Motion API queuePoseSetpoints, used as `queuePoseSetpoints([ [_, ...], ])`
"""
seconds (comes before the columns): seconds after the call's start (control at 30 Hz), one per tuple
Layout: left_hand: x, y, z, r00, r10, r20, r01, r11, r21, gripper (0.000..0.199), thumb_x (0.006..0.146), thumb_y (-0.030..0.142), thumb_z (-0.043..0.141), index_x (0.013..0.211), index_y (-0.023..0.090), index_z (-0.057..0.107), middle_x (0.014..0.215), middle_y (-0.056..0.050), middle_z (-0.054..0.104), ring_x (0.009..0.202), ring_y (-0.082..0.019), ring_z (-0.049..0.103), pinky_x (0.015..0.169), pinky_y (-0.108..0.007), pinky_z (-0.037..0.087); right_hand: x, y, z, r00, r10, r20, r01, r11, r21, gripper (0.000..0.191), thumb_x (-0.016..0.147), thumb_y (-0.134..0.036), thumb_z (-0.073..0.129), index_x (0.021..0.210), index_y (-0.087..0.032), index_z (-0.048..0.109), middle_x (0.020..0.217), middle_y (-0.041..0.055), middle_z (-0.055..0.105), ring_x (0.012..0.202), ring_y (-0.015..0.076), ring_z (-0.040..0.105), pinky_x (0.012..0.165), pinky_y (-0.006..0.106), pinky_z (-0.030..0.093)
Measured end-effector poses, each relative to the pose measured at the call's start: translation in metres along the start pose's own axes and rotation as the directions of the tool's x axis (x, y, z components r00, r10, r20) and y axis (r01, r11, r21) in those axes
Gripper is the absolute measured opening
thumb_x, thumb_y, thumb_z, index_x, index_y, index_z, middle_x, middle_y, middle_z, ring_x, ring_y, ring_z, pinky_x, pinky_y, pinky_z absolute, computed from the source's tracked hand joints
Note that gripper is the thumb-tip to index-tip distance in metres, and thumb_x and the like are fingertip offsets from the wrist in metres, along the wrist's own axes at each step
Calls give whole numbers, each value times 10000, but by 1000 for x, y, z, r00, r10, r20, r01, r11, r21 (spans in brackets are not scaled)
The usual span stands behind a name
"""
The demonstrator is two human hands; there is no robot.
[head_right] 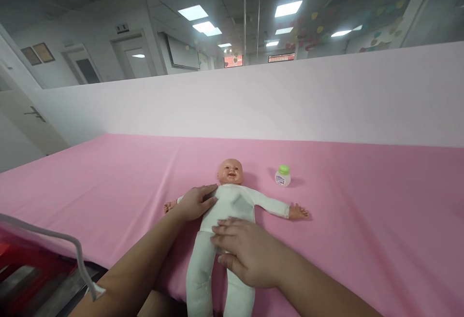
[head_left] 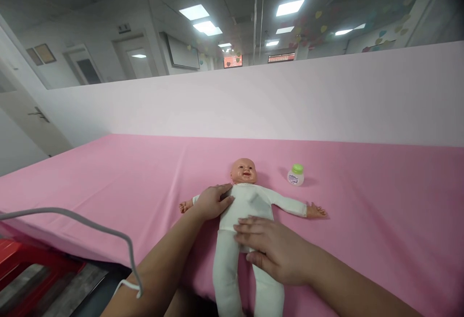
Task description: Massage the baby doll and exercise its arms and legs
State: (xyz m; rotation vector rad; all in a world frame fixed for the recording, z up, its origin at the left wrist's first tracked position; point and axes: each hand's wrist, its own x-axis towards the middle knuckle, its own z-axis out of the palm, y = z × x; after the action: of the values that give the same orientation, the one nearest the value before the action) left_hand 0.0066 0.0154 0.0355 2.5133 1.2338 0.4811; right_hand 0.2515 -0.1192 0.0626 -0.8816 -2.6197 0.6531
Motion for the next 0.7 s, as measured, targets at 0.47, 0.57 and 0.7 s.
queuePoseSetpoints([
  [0.47,1,2,8,999,14,-32,-12,998,57,540,987,439,535,1479,220,586,1475,-60,647,1346,-293,616,1197,-434,425,15,78,-1,871,448,-200,-476,871,-121,901,998,-745,382,1655,-132,315,1704,148,316,1563,357,317,1272,526,250],
  [0.57,-2,0,9,1000,-8,-28,10,998,64,559,978,432,551,1491,212,577,1504,-73,620,1384,-295,588,1228,-445,393,10,84,-9,805,551,-218,-581,808,-102,802,989,-726,407,1589,-195,449,1588,152,517,1415,410,502,1129,560,407],
  [0.7,-16,-1,5,999,-5,-40,8,997,77,552,977,416,553,1473,178,596,1507,-106,611,1432,-314,541,1240,-481,380,2,86,-15,768,597,-231,-627,774,-87,636,990,-703,427,1370,-247,654,1351,140,706,1236,403,628,976,527,501],
])
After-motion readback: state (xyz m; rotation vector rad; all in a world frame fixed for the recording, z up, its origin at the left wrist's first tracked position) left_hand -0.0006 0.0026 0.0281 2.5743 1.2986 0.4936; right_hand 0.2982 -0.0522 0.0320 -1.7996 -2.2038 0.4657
